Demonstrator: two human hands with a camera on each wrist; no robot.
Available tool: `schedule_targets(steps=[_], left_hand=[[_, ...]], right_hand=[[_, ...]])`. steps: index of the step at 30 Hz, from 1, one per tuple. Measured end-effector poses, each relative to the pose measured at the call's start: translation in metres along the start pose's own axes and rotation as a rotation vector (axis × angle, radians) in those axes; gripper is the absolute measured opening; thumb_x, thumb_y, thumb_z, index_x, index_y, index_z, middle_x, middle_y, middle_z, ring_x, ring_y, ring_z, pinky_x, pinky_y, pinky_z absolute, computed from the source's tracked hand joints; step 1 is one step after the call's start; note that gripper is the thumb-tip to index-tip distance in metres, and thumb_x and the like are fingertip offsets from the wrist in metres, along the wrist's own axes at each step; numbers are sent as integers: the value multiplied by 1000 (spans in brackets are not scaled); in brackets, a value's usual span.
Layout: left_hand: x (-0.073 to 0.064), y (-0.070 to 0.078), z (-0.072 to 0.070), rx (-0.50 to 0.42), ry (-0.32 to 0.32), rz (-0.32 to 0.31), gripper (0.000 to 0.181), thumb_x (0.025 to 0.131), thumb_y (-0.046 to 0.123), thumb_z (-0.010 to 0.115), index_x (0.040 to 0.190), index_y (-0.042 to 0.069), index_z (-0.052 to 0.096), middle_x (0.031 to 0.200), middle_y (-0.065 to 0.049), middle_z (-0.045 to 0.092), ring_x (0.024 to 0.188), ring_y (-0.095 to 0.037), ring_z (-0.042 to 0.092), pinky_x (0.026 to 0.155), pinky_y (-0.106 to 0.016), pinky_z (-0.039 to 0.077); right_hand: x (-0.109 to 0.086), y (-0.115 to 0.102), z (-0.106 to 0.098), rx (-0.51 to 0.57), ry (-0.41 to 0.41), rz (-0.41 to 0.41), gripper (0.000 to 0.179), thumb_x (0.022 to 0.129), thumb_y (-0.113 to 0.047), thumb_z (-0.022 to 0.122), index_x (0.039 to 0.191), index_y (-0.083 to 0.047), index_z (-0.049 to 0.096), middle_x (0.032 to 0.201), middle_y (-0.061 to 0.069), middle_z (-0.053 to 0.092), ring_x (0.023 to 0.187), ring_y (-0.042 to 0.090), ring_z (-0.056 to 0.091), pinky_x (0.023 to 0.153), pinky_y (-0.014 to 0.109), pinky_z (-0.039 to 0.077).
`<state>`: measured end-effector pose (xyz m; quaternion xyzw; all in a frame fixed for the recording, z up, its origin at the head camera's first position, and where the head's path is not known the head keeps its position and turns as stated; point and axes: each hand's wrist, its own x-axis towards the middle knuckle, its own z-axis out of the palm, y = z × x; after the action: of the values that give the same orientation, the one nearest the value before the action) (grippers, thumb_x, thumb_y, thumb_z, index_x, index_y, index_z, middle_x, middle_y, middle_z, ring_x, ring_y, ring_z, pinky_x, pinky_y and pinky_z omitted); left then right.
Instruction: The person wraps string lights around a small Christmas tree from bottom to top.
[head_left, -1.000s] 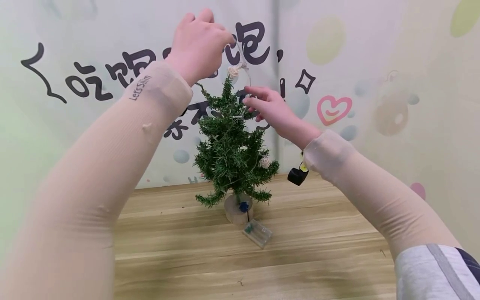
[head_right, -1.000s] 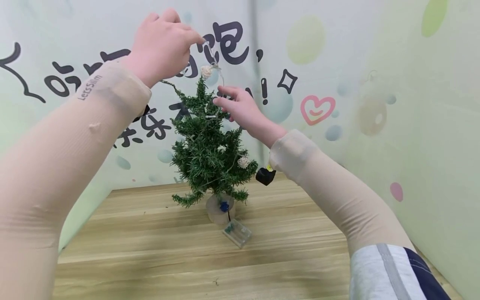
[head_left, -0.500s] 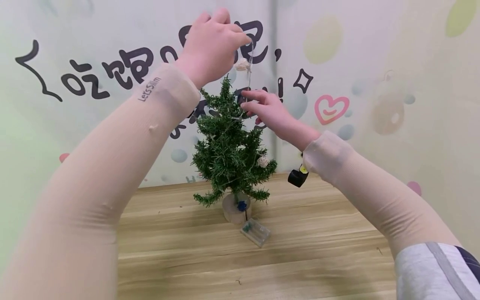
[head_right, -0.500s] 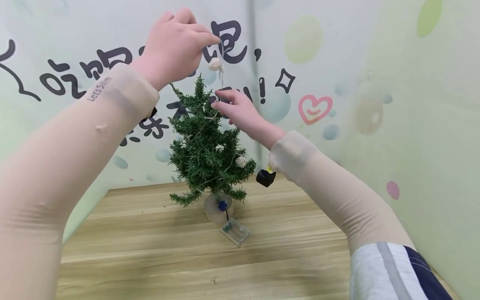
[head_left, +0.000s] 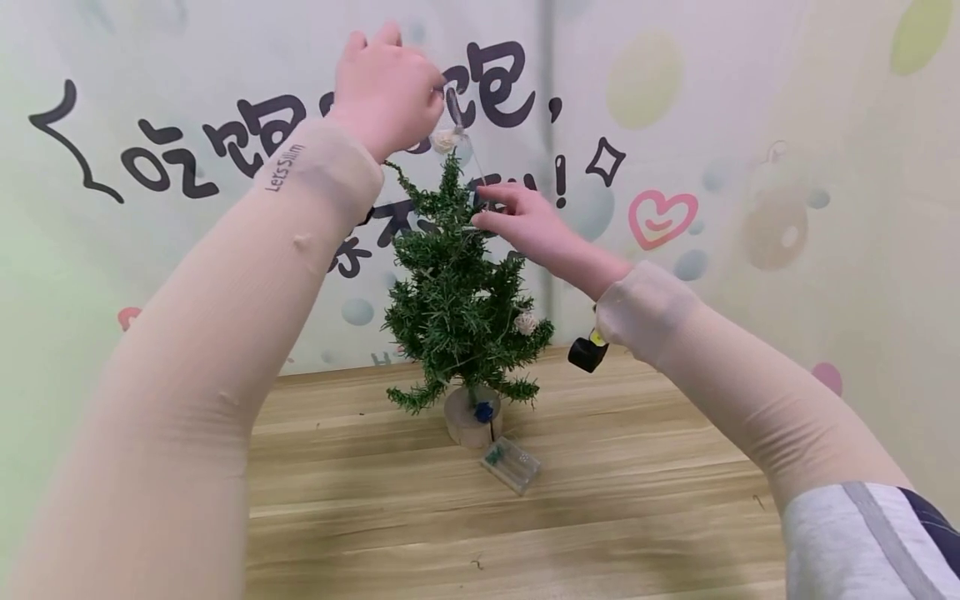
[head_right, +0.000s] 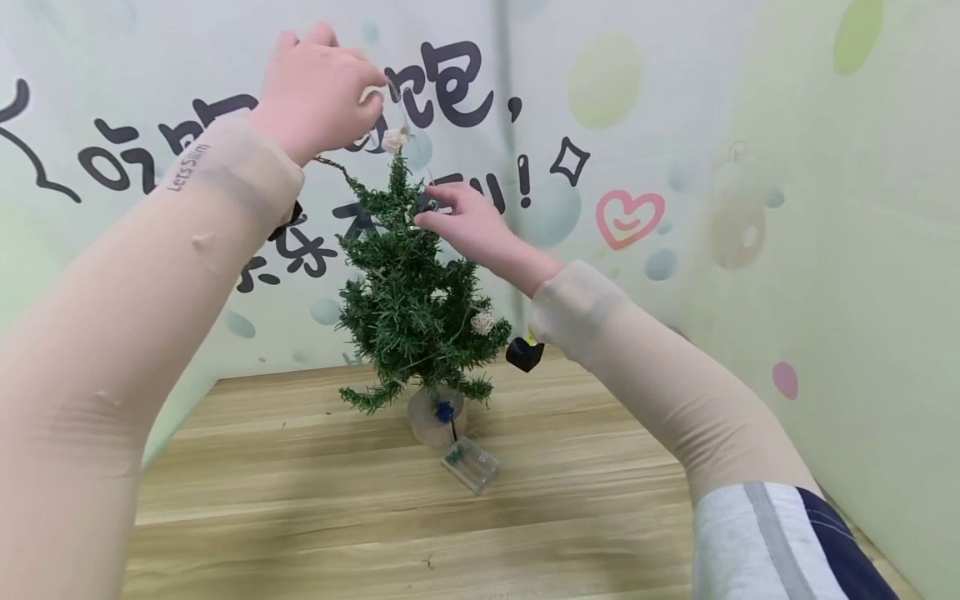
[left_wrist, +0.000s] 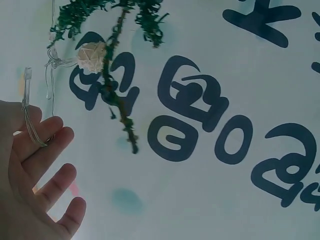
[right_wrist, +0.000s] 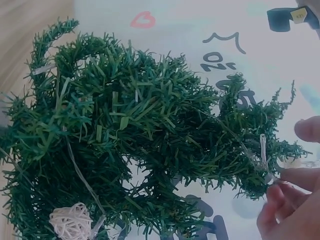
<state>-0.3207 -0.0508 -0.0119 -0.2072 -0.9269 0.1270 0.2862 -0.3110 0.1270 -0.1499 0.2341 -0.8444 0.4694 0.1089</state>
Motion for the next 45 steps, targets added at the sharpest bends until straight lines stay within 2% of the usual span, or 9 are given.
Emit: schedule_targets(steps=[8, 15, 18, 20, 25, 31, 36, 40, 45], left_hand=[[-5, -28, 11, -36, -202, -112, 45, 102, 30, 23, 108, 6, 61, 139, -21, 48, 140, -42, 18, 112, -60, 5], [-14, -42, 16, -78, -380, -197, 72, 100, 56, 12, 125, 5, 57, 149, -28, 32, 139, -48, 19, 112, -59, -2], [-18, -48, 17, -85, -377, -200, 79, 98, 60, 9, 128, 4, 56, 143, -27, 41, 134, -49, 29, 112, -61, 3], [-22, -50, 16, -83, -341, -184, 78, 98, 60, 9, 116, 4, 60, 125, -25, 56, 121, -47, 44, 109, -60, 18], [-30, -47, 10, -112, -186, -62, 70, 100, 56, 16, 77, 9, 61, 72, -7, 59, 73, -28, 52, 74, -44, 41], [-31, -23, 1, -197, -124, 94, 69, 102, 54, 22, 81, 9, 70, 89, -9, 62, 92, -28, 50, 87, -44, 39], [-28, 1, -1, -274, -181, 166, 67, 101, 57, 26, 88, 10, 73, 90, -6, 66, 78, -23, 55, 81, -39, 43], [-28, 16, 0, -334, -233, 194, 67, 100, 58, 28, 91, 10, 74, 91, -7, 69, 72, -19, 56, 78, -36, 44], [-28, 30, 3, -355, -275, 206, 67, 100, 58, 27, 96, 10, 73, 95, -7, 68, 77, -20, 55, 78, -36, 43]], right_hand=[[7, -2, 4, -249, -32, -32, 61, 93, -35, 59, 146, -10, 43, 150, 4, 38, 137, 26, 29, 110, 40, 26], [7, -1, 6, -258, -55, -13, 62, 92, -38, 59, 147, -13, 42, 153, 2, 35, 138, 31, 21, 111, 44, 23], [7, -1, 7, -252, -71, -15, 64, 93, -40, 59, 148, -14, 40, 154, 2, 32, 141, 29, 18, 113, 44, 20], [8, -1, 7, -249, -83, -20, 65, 93, -40, 58, 149, -15, 39, 155, 2, 31, 143, 28, 16, 114, 44, 18], [8, 2, 7, -202, -82, -35, 63, 93, -38, 59, 149, -16, 39, 154, 2, 33, 144, 23, 15, 113, 42, 20], [8, 8, 3, -92, -34, -35, 58, 92, -30, 62, 142, -11, 42, 144, 3, 43, 137, 21, 34, 109, 36, 30], [7, 10, 0, -78, -12, -24, 55, 91, -28, 64, 137, -8, 42, 139, 5, 45, 135, 24, 35, 110, 37, 28], [6, 10, -2, -36, 9, -12, 53, 92, -24, 62, 138, -8, 41, 140, 7, 44, 122, 25, 46, 100, 41, 41], [6, 12, -7, 45, 135, -47, 32, 96, -18, 55, 127, -7, 57, 125, 6, 58, 105, 18, 53, 89, 34, 46]])
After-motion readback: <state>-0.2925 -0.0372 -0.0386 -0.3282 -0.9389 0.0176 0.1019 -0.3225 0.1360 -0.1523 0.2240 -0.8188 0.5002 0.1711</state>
